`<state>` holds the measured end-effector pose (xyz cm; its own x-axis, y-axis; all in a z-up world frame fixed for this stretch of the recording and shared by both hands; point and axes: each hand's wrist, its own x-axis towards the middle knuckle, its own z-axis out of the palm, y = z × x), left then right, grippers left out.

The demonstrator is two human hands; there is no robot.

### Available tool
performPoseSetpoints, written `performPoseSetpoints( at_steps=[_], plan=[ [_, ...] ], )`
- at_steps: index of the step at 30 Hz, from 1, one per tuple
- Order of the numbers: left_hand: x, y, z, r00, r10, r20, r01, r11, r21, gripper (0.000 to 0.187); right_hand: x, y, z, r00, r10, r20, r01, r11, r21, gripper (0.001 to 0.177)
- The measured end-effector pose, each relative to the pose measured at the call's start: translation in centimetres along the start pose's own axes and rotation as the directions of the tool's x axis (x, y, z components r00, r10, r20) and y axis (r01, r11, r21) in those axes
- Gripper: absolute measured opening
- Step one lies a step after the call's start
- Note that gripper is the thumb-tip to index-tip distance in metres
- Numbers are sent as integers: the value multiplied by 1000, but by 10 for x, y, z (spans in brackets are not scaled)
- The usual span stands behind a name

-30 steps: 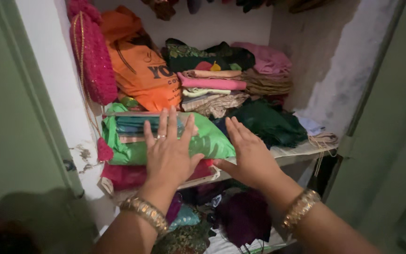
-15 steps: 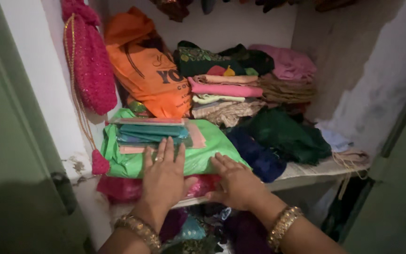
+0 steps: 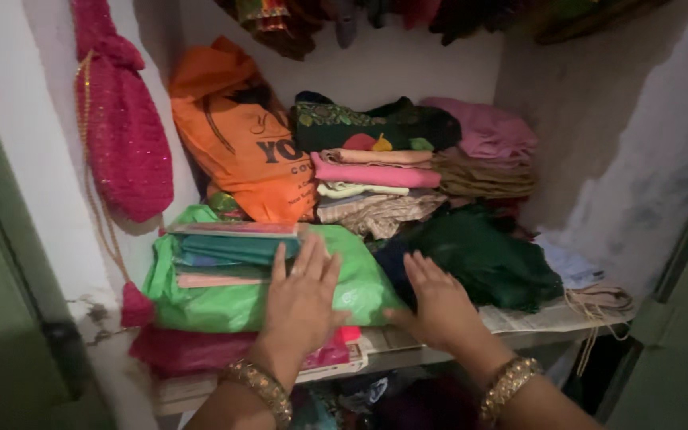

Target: The person removes folded garments and packaged items from a wardrobe shelf and places them on a bed. They handle a dark blue garment, a green plastic-wrapped package, a pink plastic-wrapped item, an orange t-shirt, and a stack of folded pink and peach fabrics, arranging them on the bed surface.

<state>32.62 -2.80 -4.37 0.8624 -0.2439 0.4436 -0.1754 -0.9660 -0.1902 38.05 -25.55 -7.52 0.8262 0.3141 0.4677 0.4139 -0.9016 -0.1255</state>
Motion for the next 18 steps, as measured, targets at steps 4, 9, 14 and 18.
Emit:
performPoseSetpoints(
  at_steps=[4,9,14,18],
  plan=[
    [-4,6,7,970,-24,243,14,999,44,102,-9,17,12,954,123,274,-91,988,-127,110],
    [-1,11,2,986,16,166,-17,1000,6,98,-9,17,7,960,118,255,-95,990,-102,110],
    [9,27,3,985,173,-23,-174,980,-98,98,-2,6,-7,988,74,133,-59,992,-116,109],
    [16,40,12,952,287,-111,-298,948,-109,95,-1,6,-4,962,223,160,-201,969,-142,117]
  ],
)
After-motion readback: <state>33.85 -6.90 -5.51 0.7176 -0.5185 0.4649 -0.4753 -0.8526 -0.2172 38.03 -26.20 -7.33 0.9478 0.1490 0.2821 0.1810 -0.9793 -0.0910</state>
